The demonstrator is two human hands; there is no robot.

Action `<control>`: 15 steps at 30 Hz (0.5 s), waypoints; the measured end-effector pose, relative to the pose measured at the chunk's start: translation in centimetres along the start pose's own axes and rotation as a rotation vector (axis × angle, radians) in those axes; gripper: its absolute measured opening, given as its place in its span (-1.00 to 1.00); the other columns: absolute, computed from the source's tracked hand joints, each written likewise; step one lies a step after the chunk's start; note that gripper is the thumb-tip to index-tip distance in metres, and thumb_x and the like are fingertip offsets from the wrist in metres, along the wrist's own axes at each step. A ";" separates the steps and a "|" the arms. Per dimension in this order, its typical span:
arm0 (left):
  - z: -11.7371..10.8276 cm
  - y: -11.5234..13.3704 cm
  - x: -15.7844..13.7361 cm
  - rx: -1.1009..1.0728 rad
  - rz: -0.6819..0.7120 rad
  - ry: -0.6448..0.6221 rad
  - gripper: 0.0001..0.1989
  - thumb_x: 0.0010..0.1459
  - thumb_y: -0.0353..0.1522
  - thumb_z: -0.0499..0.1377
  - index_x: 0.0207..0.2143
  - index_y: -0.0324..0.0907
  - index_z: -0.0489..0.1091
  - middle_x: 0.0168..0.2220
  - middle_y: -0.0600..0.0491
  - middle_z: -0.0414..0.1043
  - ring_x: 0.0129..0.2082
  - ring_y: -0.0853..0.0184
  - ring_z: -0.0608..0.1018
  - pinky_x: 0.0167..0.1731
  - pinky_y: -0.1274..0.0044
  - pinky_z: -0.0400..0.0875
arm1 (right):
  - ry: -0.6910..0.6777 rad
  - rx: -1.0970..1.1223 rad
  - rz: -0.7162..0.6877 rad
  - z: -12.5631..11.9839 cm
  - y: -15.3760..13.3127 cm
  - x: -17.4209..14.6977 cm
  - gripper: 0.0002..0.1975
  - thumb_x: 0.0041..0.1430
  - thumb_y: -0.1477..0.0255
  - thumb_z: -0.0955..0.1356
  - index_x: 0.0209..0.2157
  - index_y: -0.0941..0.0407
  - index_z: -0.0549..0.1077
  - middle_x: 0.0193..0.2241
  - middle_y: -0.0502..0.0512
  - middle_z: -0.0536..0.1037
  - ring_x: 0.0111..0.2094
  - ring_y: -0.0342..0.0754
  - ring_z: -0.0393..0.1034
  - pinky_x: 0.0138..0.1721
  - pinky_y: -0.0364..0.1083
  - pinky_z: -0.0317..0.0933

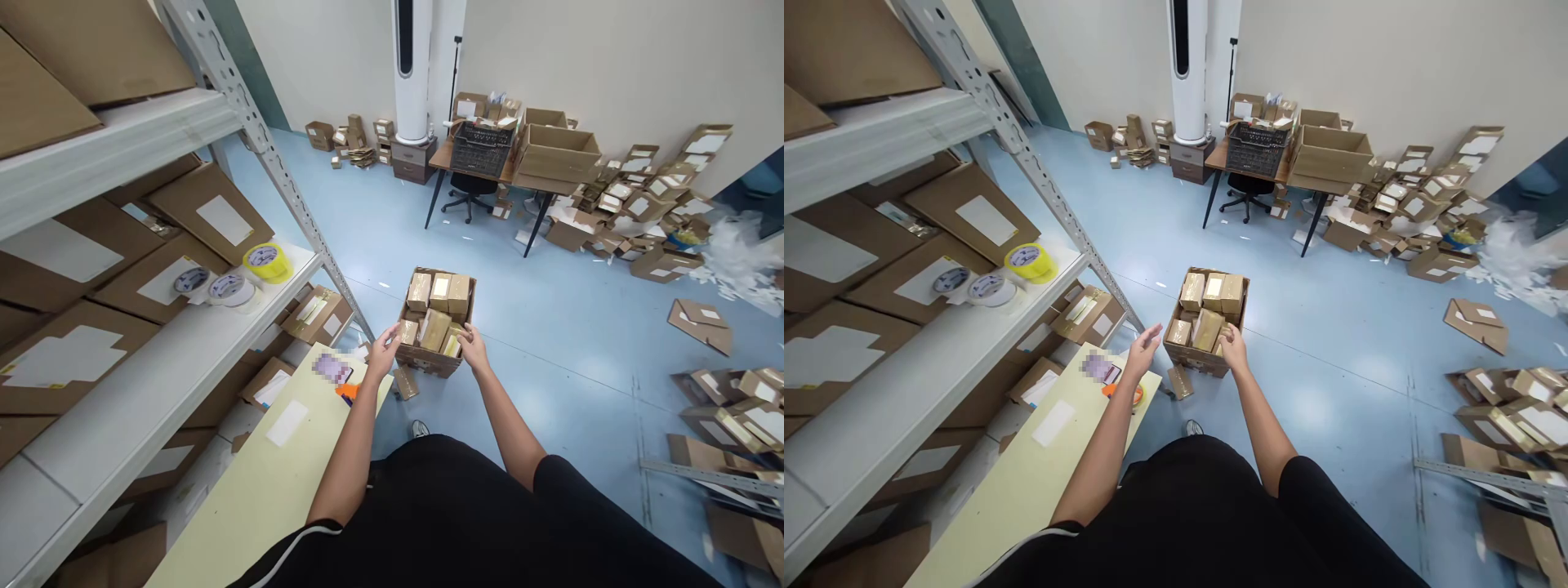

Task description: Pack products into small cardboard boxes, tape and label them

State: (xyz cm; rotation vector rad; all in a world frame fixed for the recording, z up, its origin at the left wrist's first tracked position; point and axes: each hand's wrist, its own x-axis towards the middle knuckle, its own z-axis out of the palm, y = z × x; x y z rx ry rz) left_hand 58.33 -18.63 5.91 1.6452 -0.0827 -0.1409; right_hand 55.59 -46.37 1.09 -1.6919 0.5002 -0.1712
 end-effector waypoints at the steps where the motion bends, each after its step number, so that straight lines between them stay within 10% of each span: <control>1: -0.1 -0.2 -0.3 0.012 -0.018 0.010 -0.42 0.25 -0.12 0.23 0.24 -0.18 0.44 0.27 -0.19 0.46 0.31 0.07 0.45 0.34 0.18 0.30 | -0.009 0.018 0.030 0.3 0.1 -0.1 -0.33 0.07 0.20 0.42 0.22 0.12 0.43 0.00 0.28 0.64 0.08 0.16 0.53 0.18 0.17 0.37; 15: -4.1 -0.6 -6.0 0.075 -0.119 0.280 -0.50 0.29 -0.15 0.22 0.22 -0.11 0.46 0.28 -0.11 0.44 0.29 0.12 0.46 0.27 0.28 0.38 | -0.496 0.041 -0.101 12.3 -4.2 -4.8 -0.55 0.17 0.23 0.43 0.09 0.03 0.52 0.02 0.20 0.65 0.11 0.13 0.52 0.18 0.16 0.35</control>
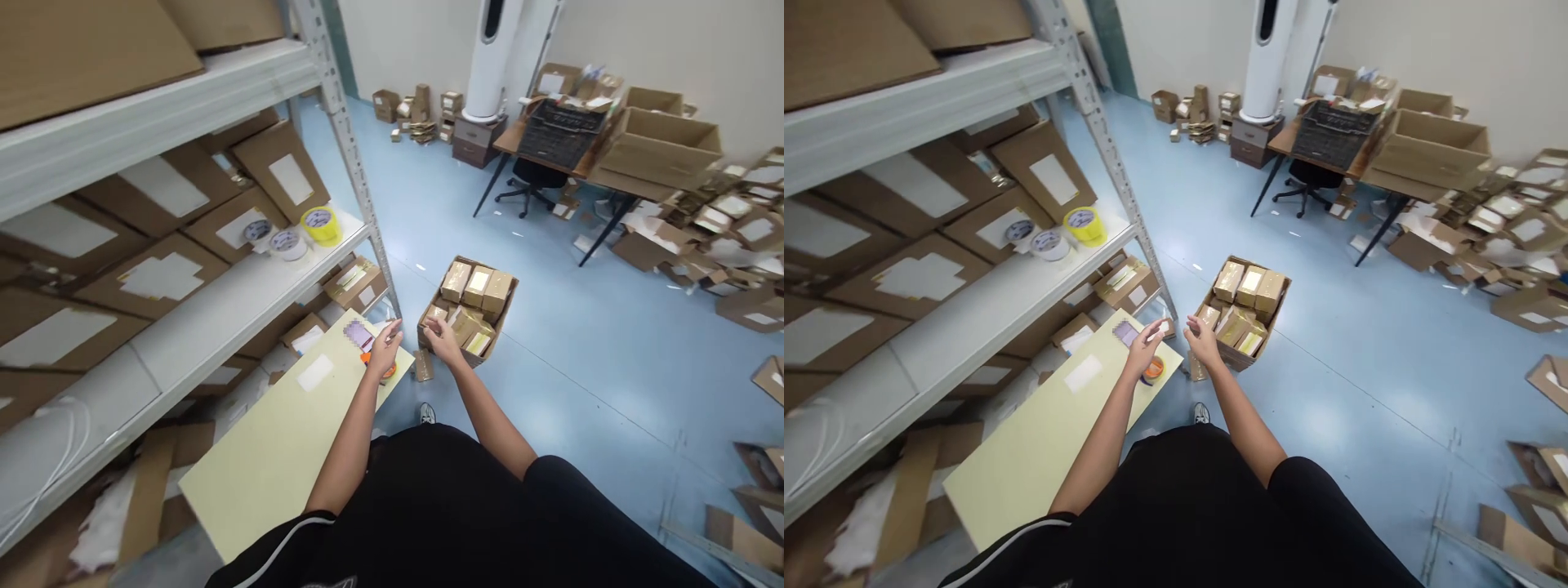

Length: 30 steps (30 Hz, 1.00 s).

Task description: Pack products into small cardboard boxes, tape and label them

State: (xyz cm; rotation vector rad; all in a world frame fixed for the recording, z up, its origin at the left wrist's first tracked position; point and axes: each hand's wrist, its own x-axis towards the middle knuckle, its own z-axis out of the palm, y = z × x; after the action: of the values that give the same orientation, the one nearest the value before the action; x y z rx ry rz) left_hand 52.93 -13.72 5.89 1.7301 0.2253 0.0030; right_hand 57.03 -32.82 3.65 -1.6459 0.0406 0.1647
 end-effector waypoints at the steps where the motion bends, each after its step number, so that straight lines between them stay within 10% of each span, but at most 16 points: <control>1: -1.0 -0.4 -0.6 -0.001 -0.015 0.045 -0.50 0.28 -0.16 0.23 0.22 -0.11 0.47 0.28 -0.11 0.45 0.29 0.12 0.46 0.26 0.28 0.39 | -0.037 -0.014 -0.012 1.3 -0.1 0.1 -0.56 0.18 0.24 0.43 0.09 0.03 0.52 0.02 0.20 0.64 0.12 0.13 0.51 0.18 0.15 0.35; 16: -16.5 -8.4 -14.1 0.004 -0.292 0.548 -0.52 0.32 -0.15 0.21 0.23 -0.09 0.44 0.28 -0.15 0.44 0.24 0.09 0.50 0.23 0.24 0.41 | -0.379 -0.721 0.091 18.2 7.5 -1.2 -0.80 0.18 0.37 0.42 -0.19 0.15 0.59 -0.14 0.30 0.66 -0.03 0.18 0.52 0.04 0.02 0.32; 23: -19.0 -12.4 -18.8 -0.025 -0.394 0.550 -0.51 0.31 -0.13 0.20 0.22 -0.12 0.43 0.23 -0.18 0.49 0.18 0.14 0.55 0.24 0.26 0.37 | -0.355 -0.753 0.220 19.5 14.7 -6.0 -0.69 0.11 0.36 0.48 -0.10 0.16 0.53 -0.07 0.35 0.61 0.11 0.23 0.39 0.15 0.06 0.22; 30: -20.3 -13.8 -18.4 -0.031 -0.379 0.452 -0.53 0.27 -0.14 0.22 0.17 -0.13 0.48 0.12 -0.17 0.57 0.13 0.15 0.59 0.22 0.25 0.39 | -0.252 -0.816 0.427 20.4 15.2 -6.5 -0.54 0.14 0.38 0.46 0.04 0.30 0.44 0.15 0.62 0.45 0.30 0.37 0.20 0.29 0.21 0.02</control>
State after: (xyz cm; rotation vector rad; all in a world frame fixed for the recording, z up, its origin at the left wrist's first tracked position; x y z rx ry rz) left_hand 30.22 5.42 -1.81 1.6150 0.8786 0.1198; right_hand 47.04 -14.29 -12.03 -2.3975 0.1479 0.7959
